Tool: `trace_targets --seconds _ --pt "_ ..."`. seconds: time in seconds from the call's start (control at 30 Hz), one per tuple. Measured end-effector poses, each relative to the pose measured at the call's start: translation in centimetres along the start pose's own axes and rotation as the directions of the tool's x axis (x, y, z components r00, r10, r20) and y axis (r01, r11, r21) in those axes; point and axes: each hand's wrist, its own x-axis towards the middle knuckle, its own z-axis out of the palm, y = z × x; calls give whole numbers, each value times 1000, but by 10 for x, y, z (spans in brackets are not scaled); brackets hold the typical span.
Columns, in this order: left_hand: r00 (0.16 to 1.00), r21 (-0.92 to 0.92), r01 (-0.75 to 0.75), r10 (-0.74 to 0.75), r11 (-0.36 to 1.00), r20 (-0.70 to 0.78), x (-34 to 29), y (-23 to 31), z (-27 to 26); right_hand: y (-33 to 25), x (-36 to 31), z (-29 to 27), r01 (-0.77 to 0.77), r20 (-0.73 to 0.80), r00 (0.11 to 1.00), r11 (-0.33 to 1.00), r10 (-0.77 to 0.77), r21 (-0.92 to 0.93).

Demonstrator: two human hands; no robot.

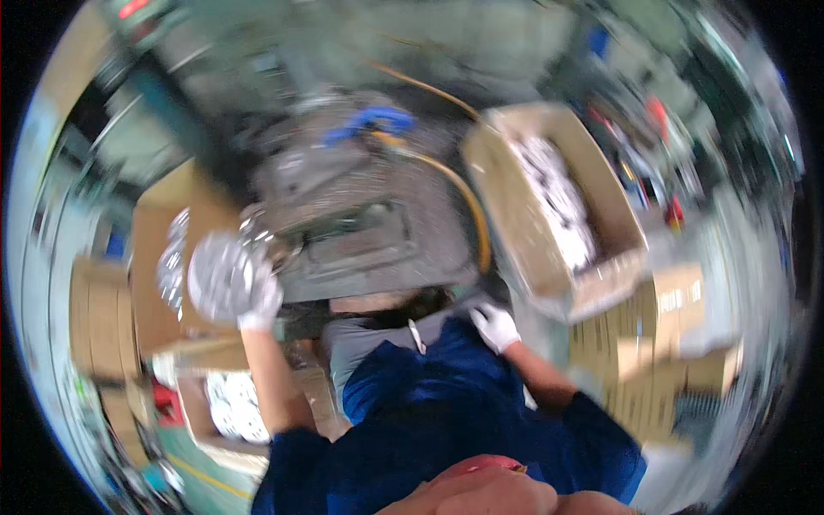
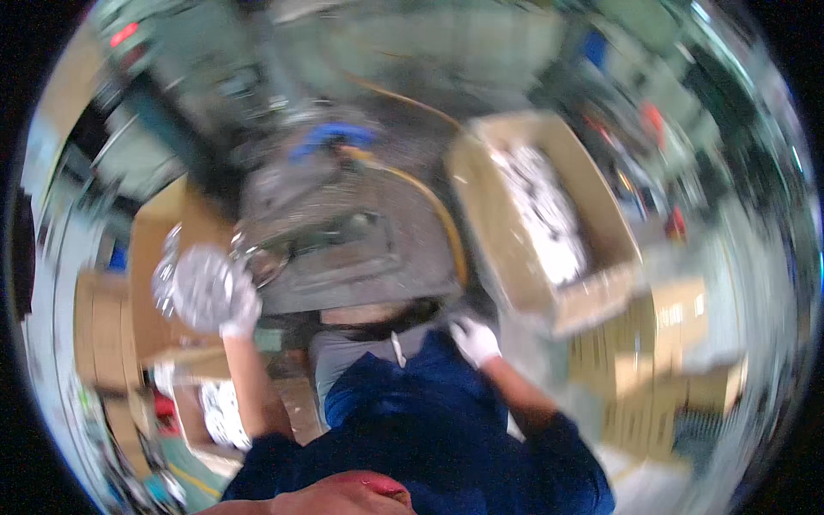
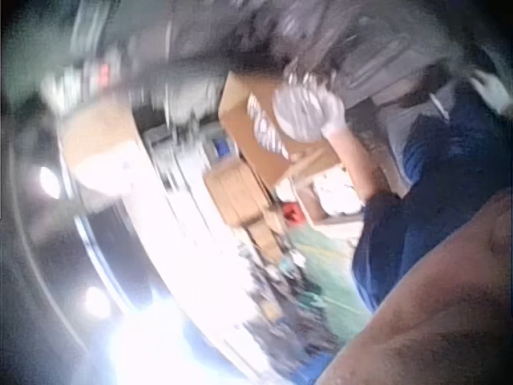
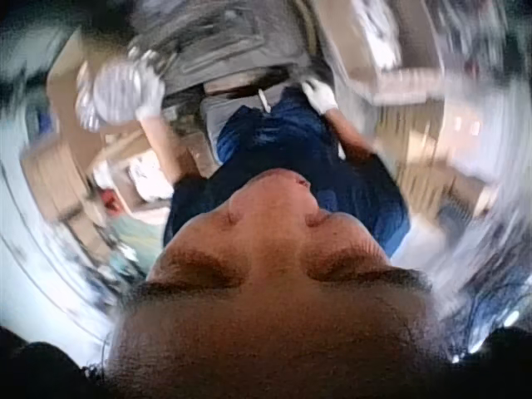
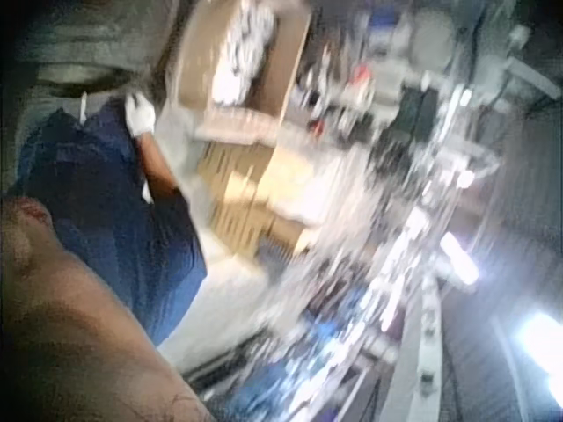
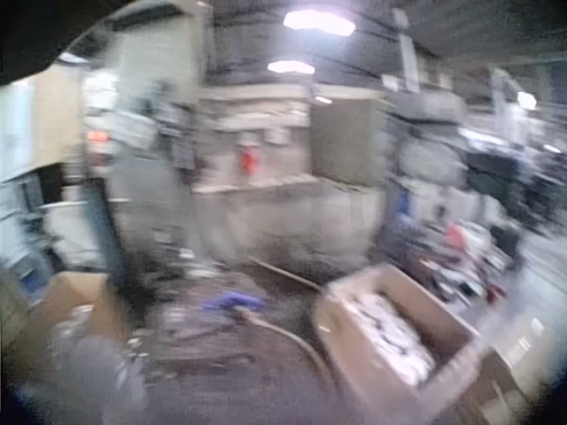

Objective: Operating an industrial machine to process circular metal parts from one box to another.

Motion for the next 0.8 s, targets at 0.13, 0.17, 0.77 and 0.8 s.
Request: trace_targets --seconds 0.13,0.17,0.77,0.8 --pt "870 -604 -45 -265 796 -415 -104 -73 -72 -71 -1 -28 340 170 925 940 -338 20" --pt "862 -607 -6 -304 794 -406 -90 -91 -56 -95 -3 -40 380 159 909 923 -385 62" --pt "704 352 709 -580 612 -410 -42 -164 38 -3 109 -319 -61 -106 993 998 58 -25" --pt "705 345 707 -577 617 -413 -45 -165 35 20 132 -326 -133 -83 988 990 129 -38"
